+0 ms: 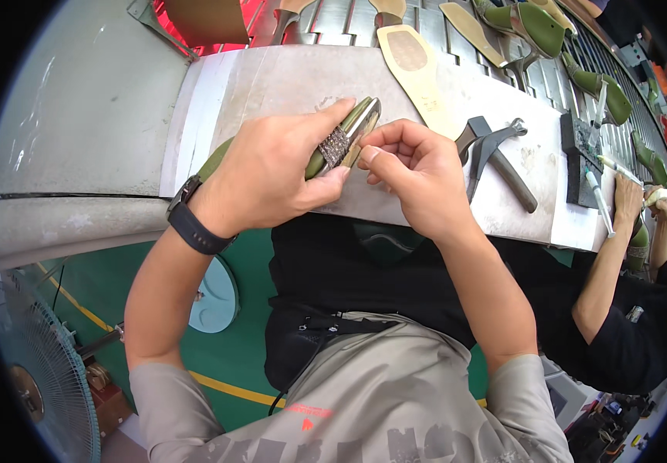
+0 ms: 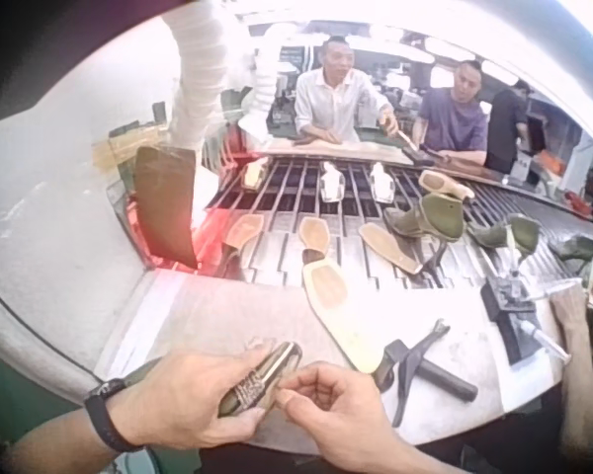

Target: The person assembles high-heeled shoes by taking shoe lasts and soles from a conveyor belt, attaching the soles and heels onto the lasts by hand, and hammering the edges with a hammer.

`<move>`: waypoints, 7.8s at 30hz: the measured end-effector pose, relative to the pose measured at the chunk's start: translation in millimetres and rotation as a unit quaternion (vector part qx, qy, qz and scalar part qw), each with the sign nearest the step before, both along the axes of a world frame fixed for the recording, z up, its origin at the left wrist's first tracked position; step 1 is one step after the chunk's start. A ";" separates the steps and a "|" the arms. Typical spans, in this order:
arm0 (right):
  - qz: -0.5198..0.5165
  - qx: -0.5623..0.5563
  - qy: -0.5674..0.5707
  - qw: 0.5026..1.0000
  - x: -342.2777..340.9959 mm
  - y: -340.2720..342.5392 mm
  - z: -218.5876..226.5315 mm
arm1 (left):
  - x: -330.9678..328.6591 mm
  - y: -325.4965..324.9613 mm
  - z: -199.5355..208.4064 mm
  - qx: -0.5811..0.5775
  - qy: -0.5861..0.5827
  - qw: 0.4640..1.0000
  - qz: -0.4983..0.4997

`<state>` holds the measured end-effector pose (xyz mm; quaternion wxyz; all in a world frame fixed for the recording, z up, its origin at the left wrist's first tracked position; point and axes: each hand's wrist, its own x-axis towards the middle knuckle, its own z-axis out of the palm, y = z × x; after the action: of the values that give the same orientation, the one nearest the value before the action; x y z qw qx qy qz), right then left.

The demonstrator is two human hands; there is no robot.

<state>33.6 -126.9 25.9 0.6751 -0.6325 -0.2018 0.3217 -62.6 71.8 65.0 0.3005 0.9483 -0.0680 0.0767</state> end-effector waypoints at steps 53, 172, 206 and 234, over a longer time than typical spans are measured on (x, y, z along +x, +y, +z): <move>-0.310 0.072 -0.322 0.892 33.8 -53.3 7.1 | 17.7 5.5 17.6 0.043 0.172 0.982 0.061; 0.106 0.078 -0.031 0.991 -28.7 -73.8 69.9 | 52.8 -34.3 74.1 -0.663 0.006 0.734 -0.149; 0.034 0.218 0.013 0.975 -11.7 -73.6 33.9 | 47.7 -70.7 18.7 -0.471 -0.049 0.861 -0.186; 0.110 0.057 -0.455 0.882 -47.3 -58.3 69.9 | -74.8 -56.6 -34.5 -0.288 -0.213 0.932 -0.051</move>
<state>-13.7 -185.1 95.8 0.5042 -0.6435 -0.5729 0.0584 -137.5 15.3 30.6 0.5429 0.7776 -0.1537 0.2774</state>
